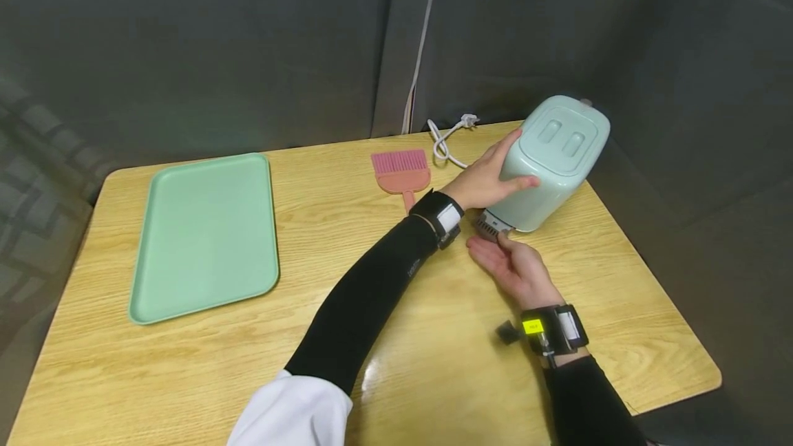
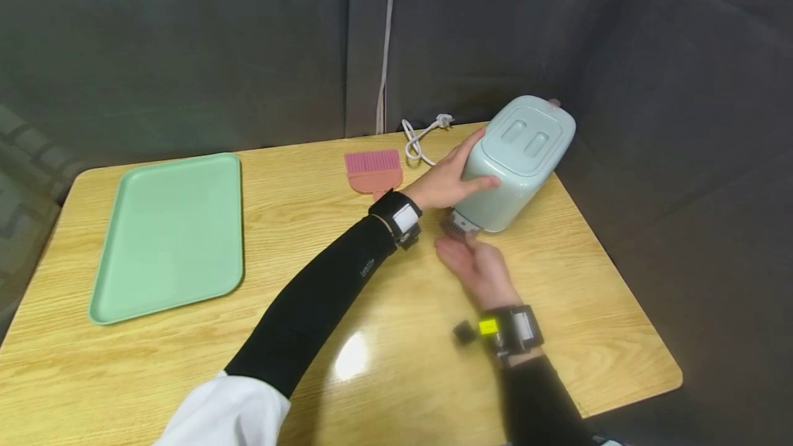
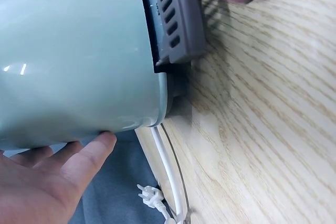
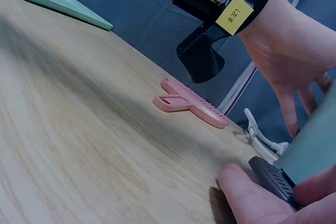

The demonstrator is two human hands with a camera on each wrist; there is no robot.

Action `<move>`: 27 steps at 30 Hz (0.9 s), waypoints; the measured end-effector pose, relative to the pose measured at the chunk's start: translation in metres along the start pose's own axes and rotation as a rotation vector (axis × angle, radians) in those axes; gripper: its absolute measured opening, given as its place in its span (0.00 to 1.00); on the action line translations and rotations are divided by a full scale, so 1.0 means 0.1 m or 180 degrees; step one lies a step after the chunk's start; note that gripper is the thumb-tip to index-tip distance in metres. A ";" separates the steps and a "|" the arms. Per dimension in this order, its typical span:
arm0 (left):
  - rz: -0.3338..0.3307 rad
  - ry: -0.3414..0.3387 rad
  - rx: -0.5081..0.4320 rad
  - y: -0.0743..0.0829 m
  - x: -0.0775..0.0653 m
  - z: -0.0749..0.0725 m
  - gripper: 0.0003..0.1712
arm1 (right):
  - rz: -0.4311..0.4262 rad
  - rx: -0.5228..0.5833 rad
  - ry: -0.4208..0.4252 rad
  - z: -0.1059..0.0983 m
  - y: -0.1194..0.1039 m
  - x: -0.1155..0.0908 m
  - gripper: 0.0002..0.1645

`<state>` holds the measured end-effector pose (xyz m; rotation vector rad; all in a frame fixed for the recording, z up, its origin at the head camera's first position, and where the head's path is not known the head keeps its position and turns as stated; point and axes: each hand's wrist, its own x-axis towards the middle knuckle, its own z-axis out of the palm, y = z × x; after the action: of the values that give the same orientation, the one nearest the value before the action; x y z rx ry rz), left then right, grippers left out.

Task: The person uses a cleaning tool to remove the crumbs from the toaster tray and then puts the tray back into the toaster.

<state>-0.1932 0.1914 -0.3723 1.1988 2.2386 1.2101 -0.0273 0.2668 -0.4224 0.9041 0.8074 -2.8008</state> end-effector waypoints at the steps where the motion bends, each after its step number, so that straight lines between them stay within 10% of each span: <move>1: -0.0004 -0.0004 -0.0012 0.00 0.00 0.00 0.58 | 0.0024 -0.0012 0.0015 0.00 0.00 0.00 0.26; 10: -0.0001 -0.0019 -0.0087 -0.02 -0.02 -0.02 0.58 | 0.0133 -0.0680 0.0068 -0.04 0.03 -0.05 0.17; 21: -0.0030 0.0036 -0.0178 -0.08 -0.04 -0.11 0.58 | -0.0224 -0.2968 0.0392 0.06 -0.11 0.01 0.22; 27: -0.0060 0.0090 -0.0093 -0.11 -0.03 -0.13 0.58 | -0.0309 -0.3209 0.0455 0.08 -0.15 0.09 0.22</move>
<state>-0.2050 0.1788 -0.3732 1.1541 2.2396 1.2557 -0.0420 0.2760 -0.4150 0.8377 2.0135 -1.9096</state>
